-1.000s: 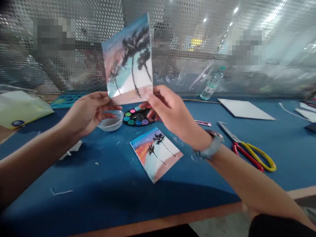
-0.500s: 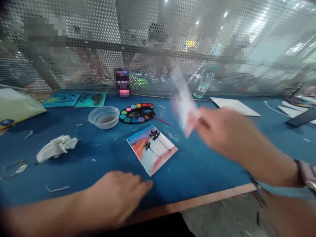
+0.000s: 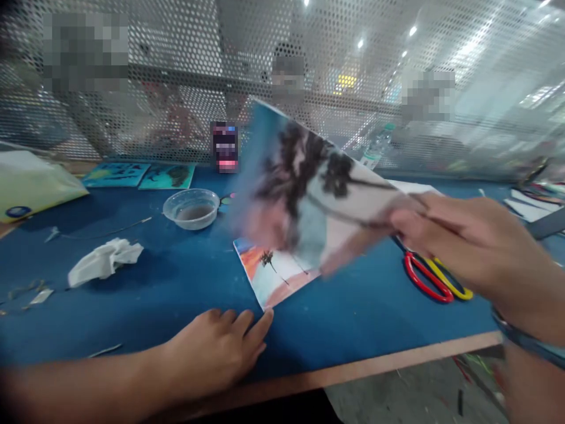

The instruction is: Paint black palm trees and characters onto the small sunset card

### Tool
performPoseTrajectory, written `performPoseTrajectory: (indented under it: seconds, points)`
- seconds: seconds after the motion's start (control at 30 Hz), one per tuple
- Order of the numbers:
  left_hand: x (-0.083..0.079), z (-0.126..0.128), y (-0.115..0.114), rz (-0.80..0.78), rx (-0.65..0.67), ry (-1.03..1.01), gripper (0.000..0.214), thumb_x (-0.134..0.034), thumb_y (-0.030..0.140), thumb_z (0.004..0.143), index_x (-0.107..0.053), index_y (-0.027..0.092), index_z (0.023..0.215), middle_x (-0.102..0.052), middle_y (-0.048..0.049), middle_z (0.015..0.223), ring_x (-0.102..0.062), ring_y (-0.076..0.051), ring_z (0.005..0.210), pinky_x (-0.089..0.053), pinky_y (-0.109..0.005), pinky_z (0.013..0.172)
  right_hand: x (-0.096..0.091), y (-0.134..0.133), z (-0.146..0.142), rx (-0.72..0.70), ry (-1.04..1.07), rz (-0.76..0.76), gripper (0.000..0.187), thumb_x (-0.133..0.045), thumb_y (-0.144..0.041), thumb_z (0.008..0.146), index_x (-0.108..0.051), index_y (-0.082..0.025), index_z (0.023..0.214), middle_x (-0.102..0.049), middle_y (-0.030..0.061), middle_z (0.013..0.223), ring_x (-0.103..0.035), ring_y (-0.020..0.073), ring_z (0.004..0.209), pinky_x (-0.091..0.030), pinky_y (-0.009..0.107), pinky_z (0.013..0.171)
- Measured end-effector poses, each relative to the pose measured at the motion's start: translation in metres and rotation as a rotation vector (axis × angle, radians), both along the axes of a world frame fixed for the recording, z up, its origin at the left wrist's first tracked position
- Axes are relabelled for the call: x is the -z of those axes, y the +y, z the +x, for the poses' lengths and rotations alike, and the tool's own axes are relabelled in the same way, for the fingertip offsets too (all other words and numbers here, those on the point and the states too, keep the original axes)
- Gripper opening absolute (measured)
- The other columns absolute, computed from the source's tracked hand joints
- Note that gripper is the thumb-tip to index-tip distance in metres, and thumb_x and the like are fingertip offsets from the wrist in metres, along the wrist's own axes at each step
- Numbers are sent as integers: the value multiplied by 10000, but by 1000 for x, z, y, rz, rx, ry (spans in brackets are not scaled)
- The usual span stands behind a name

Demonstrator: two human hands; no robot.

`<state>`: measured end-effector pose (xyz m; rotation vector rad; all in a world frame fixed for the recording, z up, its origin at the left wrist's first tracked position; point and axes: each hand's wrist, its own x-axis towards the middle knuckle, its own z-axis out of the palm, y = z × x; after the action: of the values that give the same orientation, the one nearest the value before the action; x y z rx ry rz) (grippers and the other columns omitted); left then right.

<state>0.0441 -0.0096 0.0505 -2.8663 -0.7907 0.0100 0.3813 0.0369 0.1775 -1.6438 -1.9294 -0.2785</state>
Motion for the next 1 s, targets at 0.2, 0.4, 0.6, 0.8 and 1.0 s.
performPoseTrajectory:
  seconds: [0.2, 0.4, 0.6, 0.8, 1.0]
  points:
    - [-1, -2, 2, 27, 10, -18, 464, -457, 322, 1014, -524, 59, 1391, -672, -61, 811, -643, -210, 550, -450, -324, 416, -2, 8, -16, -338, -177, -168, 557, -421, -650, 952, -677, -257, 650, -605, 29, 573, -531, 195, 515, -362, 317, 511]
    - [2, -4, 2, 47, 29, -22, 490, -544, 274, 967, -514, 54, 1404, -675, -65, 805, -639, -188, 571, -468, -293, 446, -7, 3, -26, -387, -174, -167, 486, -440, -602, 975, -716, -266, 757, -605, 23, 597, -552, 214, 584, -375, 327, 552]
    - [4, -7, 1, 49, 34, 2, 519, -576, 272, 962, -485, 53, 1423, -684, -65, 858, -646, -179, 604, -504, -284, 456, -9, 7, -32, -522, -246, -186, 464, -435, -532, 1009, -655, -271, 695, -550, 1, 551, -507, 199, 569, -352, 334, 567]
    - [9, -8, 1, 26, -10, 44, 335, -609, 403, 995, -597, 163, 1228, -661, -17, 946, -623, -101, 684, -556, -241, 587, -20, 12, -27, -481, -257, -153, 467, -434, -561, 1007, -670, -285, 713, -532, 2, 544, -486, 196, 558, -346, 341, 575]
    - [7, -6, 0, 28, -9, 13, 498, -595, 355, 978, -503, 100, 1396, -653, -23, 852, -607, -134, 582, -505, -257, 463, -16, 23, -24, -389, -248, -139, 496, -431, -617, 990, -721, -272, 780, -592, 22, 580, -526, 209, 605, -355, 333, 582]
